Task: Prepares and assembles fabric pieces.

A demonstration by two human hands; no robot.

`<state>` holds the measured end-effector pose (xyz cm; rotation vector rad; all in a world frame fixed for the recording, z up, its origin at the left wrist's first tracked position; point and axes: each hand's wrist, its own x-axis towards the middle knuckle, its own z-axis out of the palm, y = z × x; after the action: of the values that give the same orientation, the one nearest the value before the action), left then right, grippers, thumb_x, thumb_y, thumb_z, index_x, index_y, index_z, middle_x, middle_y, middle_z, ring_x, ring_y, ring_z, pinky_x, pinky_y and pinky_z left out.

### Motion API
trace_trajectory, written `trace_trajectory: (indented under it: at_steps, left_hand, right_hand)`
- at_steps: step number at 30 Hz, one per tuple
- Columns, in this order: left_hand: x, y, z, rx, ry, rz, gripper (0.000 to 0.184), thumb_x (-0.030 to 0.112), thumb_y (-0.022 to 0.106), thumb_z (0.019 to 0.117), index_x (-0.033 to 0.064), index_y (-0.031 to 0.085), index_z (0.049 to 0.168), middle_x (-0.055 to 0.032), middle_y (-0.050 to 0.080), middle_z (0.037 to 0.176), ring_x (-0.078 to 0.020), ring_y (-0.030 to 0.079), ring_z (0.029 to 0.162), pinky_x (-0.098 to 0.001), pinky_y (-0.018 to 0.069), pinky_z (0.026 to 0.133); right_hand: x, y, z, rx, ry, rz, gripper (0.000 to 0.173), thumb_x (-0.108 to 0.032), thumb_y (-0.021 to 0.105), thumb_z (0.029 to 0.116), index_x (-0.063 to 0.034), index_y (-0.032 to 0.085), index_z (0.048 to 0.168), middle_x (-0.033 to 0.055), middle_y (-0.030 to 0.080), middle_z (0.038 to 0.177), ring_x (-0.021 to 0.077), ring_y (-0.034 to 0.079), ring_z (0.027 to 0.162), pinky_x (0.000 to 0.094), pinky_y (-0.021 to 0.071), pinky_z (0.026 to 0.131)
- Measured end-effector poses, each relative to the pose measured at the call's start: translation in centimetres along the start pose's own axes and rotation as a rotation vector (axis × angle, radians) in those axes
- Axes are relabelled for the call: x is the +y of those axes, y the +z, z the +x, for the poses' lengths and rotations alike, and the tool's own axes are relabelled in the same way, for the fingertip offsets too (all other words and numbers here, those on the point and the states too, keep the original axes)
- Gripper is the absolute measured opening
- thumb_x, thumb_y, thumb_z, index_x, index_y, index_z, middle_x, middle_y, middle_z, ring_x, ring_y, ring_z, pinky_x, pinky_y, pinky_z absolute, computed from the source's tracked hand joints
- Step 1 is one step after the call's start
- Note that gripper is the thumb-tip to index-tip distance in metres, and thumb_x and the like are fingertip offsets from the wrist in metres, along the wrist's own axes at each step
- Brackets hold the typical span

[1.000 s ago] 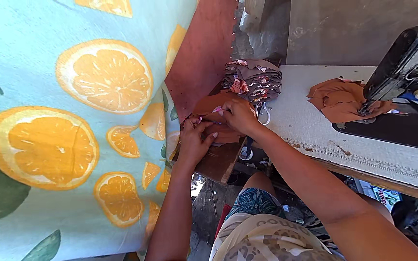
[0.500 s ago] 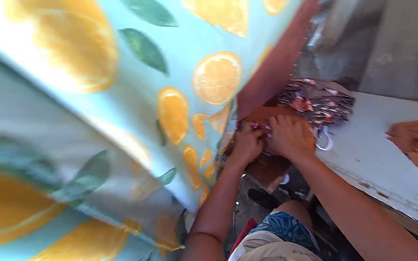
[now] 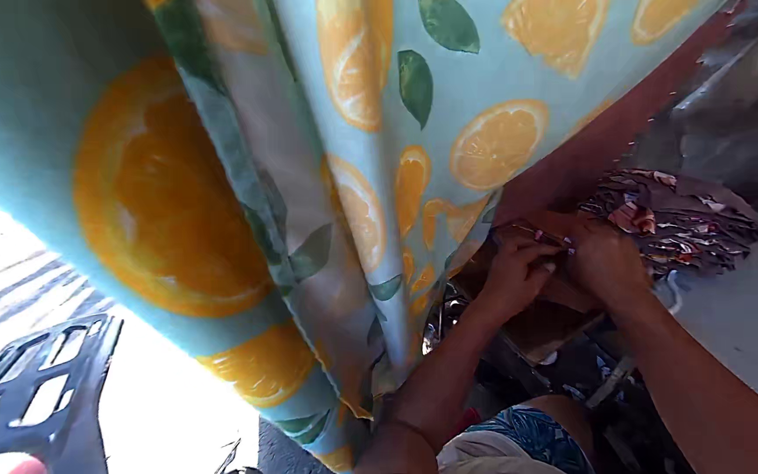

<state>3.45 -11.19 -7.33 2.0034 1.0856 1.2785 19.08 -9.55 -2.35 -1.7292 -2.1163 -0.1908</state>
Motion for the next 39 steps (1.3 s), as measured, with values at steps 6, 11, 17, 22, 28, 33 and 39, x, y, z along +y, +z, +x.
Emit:
trace_trajectory:
  at_steps: [6,11,17,22,28,33,39]
  left_hand:
    - [2.5,2.7,-2.0,-0.1,0.017,-0.387,0.033,0.015,0.053,0.1043,0.0013,0.063,0.133,-0.011,0.07,0.113,-0.0147,0.068,0.096,-0.0341,0.0579,0.087]
    - [2.9,2.9,-2.4,-0.187,0.014,-0.259,0.034,0.019,0.059,0.1021,0.0013,0.061,0.131,-0.0075,0.071,0.104,-0.0119,0.069,0.089,-0.0316,0.0583,0.082]
    - [0.6,0.5,-0.4,-0.25,-0.06,0.114,0.031,0.026,0.059,0.1042,0.0058,0.068,0.127,-0.0117,0.069,0.123,-0.0232,0.066,0.115,-0.0477,0.0508,0.104]
    - [-0.2,0.0,1.1,-0.245,-0.094,0.212,0.034,0.025,0.061,0.1036,0.0066,0.066,0.131,-0.013,0.069,0.116,-0.0255,0.065,0.11,-0.0482,0.0506,0.101]
    - [-2.0,-0.5,2.5,-0.108,-0.148,0.217,0.032,0.025,0.056,0.1063,0.0039,0.065,0.129,-0.0148,0.069,0.109,-0.0271,0.067,0.097,-0.0502,0.0539,0.09]
    - [-2.3,-1.6,3.3,-0.112,-0.141,0.236,0.037,0.011,0.055,0.1036,0.0004,0.058,0.139,-0.0192,0.066,0.118,-0.0311,0.065,0.104,-0.0507,0.0517,0.094]
    - [-2.3,-2.2,3.0,-0.105,-0.091,0.255,0.038,0.016,0.062,0.102,0.0022,0.059,0.137,-0.017,0.068,0.12,-0.0287,0.067,0.103,-0.0496,0.0542,0.091]
  right_hand:
    - [2.4,-0.9,-0.4,0.037,-0.003,0.093,0.03,-0.001,0.071,0.089,-0.0007,0.071,0.119,0.0254,0.068,0.122,0.0508,0.065,0.109,0.074,0.0506,0.085]
    - [2.7,-1.4,-0.5,-0.109,0.102,0.184,0.026,-0.003,0.07,0.0879,0.0014,0.072,0.113,0.0279,0.068,0.117,0.0502,0.065,0.109,0.0738,0.0502,0.087]
    - [2.6,-1.3,0.1,-0.077,0.103,0.228,0.015,-0.003,0.066,0.0919,0.0001,0.072,0.106,0.0226,0.071,0.112,0.044,0.068,0.107,0.0673,0.0523,0.089]
    - [2.9,-1.1,0.7,-0.077,0.078,0.216,0.015,-0.001,0.067,0.0905,-0.0007,0.072,0.105,0.0201,0.071,0.113,0.0407,0.068,0.108,0.0643,0.0527,0.09]
    - [2.4,-1.0,0.1,-0.145,0.064,0.144,0.018,-0.004,0.067,0.0917,-0.0029,0.072,0.109,0.0184,0.07,0.113,0.039,0.068,0.107,0.0634,0.053,0.087]
    - [2.4,-0.7,-1.8,-0.115,-0.082,0.156,0.049,-0.009,0.083,0.0824,-0.0073,0.067,0.129,0.0207,0.066,0.121,0.0417,0.062,0.116,0.0637,0.05,0.095]
    - [4.3,-1.3,-5.0,-0.083,-0.055,0.161,0.05,-0.006,0.085,0.0757,-0.0046,0.062,0.119,0.0219,0.059,0.118,0.0438,0.057,0.116,0.0629,0.0476,0.095]
